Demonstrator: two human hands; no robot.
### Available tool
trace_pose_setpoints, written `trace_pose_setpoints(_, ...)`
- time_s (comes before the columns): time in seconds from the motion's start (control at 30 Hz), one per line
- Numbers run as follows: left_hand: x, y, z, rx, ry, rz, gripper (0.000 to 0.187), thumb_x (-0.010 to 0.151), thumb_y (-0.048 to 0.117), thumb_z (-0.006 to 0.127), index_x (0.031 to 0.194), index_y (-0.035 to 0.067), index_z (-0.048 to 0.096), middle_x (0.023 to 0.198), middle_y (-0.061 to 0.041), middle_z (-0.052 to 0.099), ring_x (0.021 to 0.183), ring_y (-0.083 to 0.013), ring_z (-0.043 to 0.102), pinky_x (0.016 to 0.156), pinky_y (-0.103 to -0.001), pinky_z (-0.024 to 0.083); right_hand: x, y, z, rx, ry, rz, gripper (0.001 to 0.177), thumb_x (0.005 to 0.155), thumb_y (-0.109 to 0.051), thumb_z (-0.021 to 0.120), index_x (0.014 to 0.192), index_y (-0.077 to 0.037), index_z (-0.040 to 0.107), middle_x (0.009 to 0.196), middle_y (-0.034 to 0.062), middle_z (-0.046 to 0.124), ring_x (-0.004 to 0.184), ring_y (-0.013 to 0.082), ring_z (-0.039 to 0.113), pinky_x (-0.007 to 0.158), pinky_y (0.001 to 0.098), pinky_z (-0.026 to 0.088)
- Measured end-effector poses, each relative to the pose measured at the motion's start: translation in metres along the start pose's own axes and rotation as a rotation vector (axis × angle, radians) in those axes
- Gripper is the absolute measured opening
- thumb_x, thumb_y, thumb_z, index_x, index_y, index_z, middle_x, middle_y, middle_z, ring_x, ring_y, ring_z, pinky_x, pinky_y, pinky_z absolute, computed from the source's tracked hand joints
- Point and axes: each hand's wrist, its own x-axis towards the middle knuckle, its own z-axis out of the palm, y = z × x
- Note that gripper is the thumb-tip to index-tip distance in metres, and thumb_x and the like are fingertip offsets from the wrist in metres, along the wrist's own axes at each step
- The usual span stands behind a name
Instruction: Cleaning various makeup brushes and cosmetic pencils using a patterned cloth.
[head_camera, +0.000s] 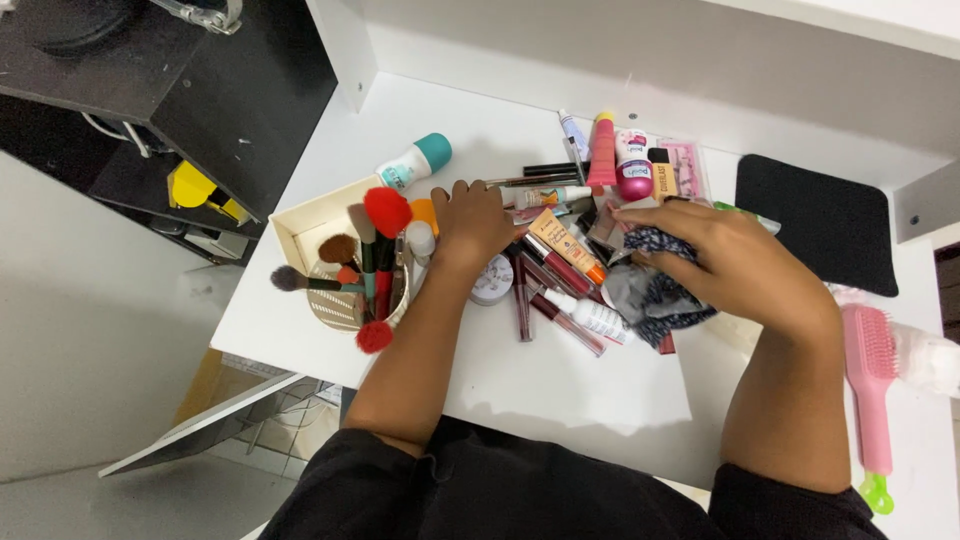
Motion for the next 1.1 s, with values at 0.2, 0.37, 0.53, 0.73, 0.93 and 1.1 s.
trace_pose_setpoints(0.2, 0.013, -0.007, 0.019, -0.089, 0.078, 0.062, 0.031, 0.093, 0.035, 0.064, 0.110, 0.011, 0.073, 0.112, -0.009, 0.069, 0.111, -0.0285, 0.060, 0.099, -0.051, 0.033, -0.025, -0.022, -0.017, -0.046, -0.035, 0.081, 0.058, 0.081, -0.010, 0.073, 0.137, -0.021, 0.067, 0.104, 0.0115, 0.077, 0.069, 0.0278, 0.070, 0.072, 0.0391, 0.060)
trace_pose_setpoints(0.37, 0.022, -0.013, 0.027, -0.178, 0.112, 0.094, 0.024, 0.092, 0.034, 0.065, 0.103, 0.015, 0.077, 0.102, -0.008, 0.073, 0.097, -0.0280, 0.067, 0.085, -0.046, 0.047, -0.039, -0.024, -0.024, 0.045, 0.072, -0.032, 0.052, 0.074, -0.006, 0.072, 0.125, -0.016, 0.069, 0.109, 0.0110, 0.077, 0.068, 0.0280, 0.072, 0.064, 0.0395, 0.059)
trace_pose_setpoints(0.53, 0.017, -0.011, 0.021, -0.374, 0.554, 0.268, 0.016, 0.092, 0.029, 0.071, 0.098, 0.017, 0.081, 0.094, -0.009, 0.074, 0.083, -0.0285, 0.068, 0.067, -0.042, 0.052, -0.042, -0.021, -0.027, 0.094, 0.001, 0.174, 0.053, 0.077, -0.008, 0.073, 0.128, -0.019, 0.070, 0.101, 0.0089, 0.077, 0.064, 0.0235, 0.071, 0.059, 0.0381, 0.058)
trace_pose_setpoints(0.73, 0.010, 0.007, 0.013, -1.189, 0.533, 0.452, 0.024, 0.100, 0.026, 0.069, 0.115, 0.009, 0.076, 0.100, -0.003, 0.077, 0.082, -0.0118, 0.068, 0.072, -0.028, 0.056, -0.037, 0.005, -0.005, 0.543, 0.180, -0.024, 0.039, 0.091, -0.006, 0.067, 0.130, -0.005, 0.065, 0.107, 0.0117, 0.072, 0.090, 0.0202, 0.067, 0.078, 0.0311, 0.055)
trace_pose_setpoints(0.93, 0.006, 0.017, 0.020, -1.612, 0.202, 0.498, 0.031, 0.101, 0.026, 0.067, 0.121, 0.003, 0.068, 0.101, -0.006, 0.074, 0.092, -0.0113, 0.072, 0.084, -0.029, 0.062, -0.013, 0.030, 0.031, 1.058, 0.311, 0.185, 0.022, 0.105, -0.012, 0.058, 0.123, -0.001, 0.063, 0.101, 0.0108, 0.071, 0.089, 0.0215, 0.070, 0.078, 0.0329, 0.060)
trace_pose_setpoints(1.1, -0.007, 0.027, 0.020, -1.683, 0.075, 0.611, 0.023, 0.100, 0.023, 0.070, 0.113, 0.004, 0.066, 0.096, -0.005, 0.071, 0.088, -0.0129, 0.071, 0.081, -0.030, 0.060, 0.006, 0.019, 0.041, 1.657, 0.420, 0.321, 0.035, 0.107, -0.020, 0.041, 0.123, 0.000, 0.064, 0.104, 0.0130, 0.075, 0.090, 0.0204, 0.075, 0.084, 0.0343, 0.062)
